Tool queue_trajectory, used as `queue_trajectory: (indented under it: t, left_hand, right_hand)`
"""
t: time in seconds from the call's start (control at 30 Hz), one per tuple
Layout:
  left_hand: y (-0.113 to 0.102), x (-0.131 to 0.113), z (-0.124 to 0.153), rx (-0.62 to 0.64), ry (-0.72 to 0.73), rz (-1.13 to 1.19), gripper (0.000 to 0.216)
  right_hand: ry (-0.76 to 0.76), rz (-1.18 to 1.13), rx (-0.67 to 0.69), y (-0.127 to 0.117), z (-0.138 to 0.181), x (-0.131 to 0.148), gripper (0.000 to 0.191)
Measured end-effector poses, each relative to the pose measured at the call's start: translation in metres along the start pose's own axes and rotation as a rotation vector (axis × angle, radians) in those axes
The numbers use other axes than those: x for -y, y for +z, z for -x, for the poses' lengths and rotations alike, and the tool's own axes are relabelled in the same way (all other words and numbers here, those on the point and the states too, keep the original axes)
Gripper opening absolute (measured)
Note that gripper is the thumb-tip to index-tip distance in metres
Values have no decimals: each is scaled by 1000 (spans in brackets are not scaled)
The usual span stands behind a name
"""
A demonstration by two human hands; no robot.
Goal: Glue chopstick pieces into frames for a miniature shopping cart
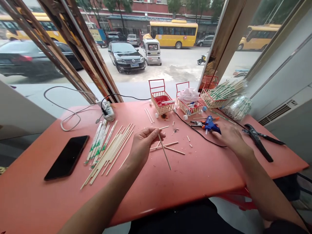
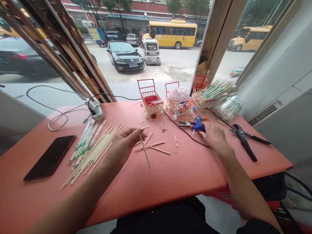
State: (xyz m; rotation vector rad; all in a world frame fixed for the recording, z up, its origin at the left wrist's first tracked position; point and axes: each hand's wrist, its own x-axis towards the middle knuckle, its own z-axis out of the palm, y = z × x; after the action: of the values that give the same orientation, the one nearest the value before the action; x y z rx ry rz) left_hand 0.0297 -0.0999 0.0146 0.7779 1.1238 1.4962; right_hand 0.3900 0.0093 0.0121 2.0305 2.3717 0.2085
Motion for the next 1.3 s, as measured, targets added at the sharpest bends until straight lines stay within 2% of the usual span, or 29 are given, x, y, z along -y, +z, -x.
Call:
queue_trajectory:
  t: [0.13, 0.2, 0.4, 0.8, 0.97, 1.0, 1.03, 1.1, 1.13, 1.2, 1.3]
  left_hand:
    - [-1, 1, 4, -17, -37, 31, 60]
    - [-5, 3, 7, -32, -30, 34, 60]
    - [-16, 10, 8, -69, -10, 87, 58]
    - [-31, 24, 0, -134, -48, 147, 60]
    - [-35, 23, 1, -172, -76, 167, 62]
    - [-36, 23, 1, -177, -64, 170, 60]
    - [-37, 22, 2, -169, -60, 171, 59]
    - [-38, 22, 3, -155, -52, 179, 56]
    - [-38, 22, 4, -149, -58, 188, 57]
    - [-37, 21, 5, -146, -83, 215, 59]
    - [-35, 21, 4, -153, -117, 267, 59]
  right_hand:
    - [69, 3, -3, 7, -12, 0, 42]
    - [51, -32, -19, 15, -19, -5, 44]
    - [-17, -83, -24, 31, -29, -17, 30]
    - [53, -186, -156, 26, -13, -15, 31]
    - [134, -270, -268, 7, -4, -21, 34]
    - [154, -324, -304, 1, -2, -22, 34]
    - [163, -498, -366, -6, -1, -20, 35]
    - [139, -935, -447, -19, 1, -11, 43]
    - [88, -1149, -435, -25, 2, -2, 48]
    - [-12, -1439, -327, -34, 5, 21, 54]
    - [-132, -1592, -105, -43, 13, 62, 58]
